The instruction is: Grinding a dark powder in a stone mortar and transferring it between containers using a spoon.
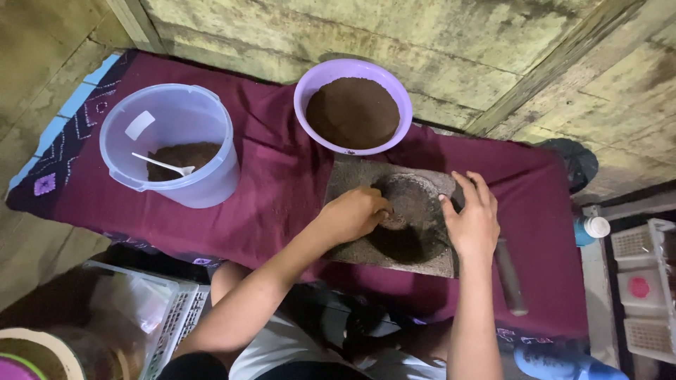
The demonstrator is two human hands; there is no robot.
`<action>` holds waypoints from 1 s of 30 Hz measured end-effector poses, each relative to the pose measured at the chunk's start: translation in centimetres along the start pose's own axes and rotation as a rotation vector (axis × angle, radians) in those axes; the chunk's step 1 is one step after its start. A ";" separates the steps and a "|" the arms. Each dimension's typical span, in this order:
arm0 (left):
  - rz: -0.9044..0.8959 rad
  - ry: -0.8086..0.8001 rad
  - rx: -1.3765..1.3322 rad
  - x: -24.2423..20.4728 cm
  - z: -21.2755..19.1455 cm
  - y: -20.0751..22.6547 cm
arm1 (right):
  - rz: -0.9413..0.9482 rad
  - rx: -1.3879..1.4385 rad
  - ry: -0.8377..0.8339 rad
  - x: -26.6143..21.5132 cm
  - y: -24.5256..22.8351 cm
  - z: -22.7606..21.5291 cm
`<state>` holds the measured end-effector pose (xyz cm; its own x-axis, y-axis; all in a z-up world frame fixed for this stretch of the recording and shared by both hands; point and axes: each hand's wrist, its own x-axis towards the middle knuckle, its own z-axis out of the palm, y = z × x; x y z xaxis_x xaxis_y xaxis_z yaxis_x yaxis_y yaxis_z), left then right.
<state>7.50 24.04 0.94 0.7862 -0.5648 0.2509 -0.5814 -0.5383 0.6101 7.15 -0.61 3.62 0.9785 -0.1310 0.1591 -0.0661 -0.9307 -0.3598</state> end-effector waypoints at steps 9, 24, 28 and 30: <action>0.161 0.166 0.095 0.1 0.7 -0.4 | -0.012 -0.002 0.012 0.0 -0.1 0.0; 0.112 0.198 0.086 -0.3 0.0 0.0 | -0.012 0.013 0.010 0.2 0.5 0.5; 0.090 0.260 0.134 0.0 0.3 -0.8 | -0.007 0.000 0.007 0.4 0.1 0.2; 0.073 0.226 0.240 0.0 1.2 -1.3 | -0.013 0.006 0.010 0.1 -0.2 -0.1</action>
<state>8.02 23.95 -0.73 0.7514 -0.4688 0.4643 -0.6497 -0.6484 0.3969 7.25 -0.48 3.75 0.9773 -0.1221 0.1733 -0.0518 -0.9302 -0.3635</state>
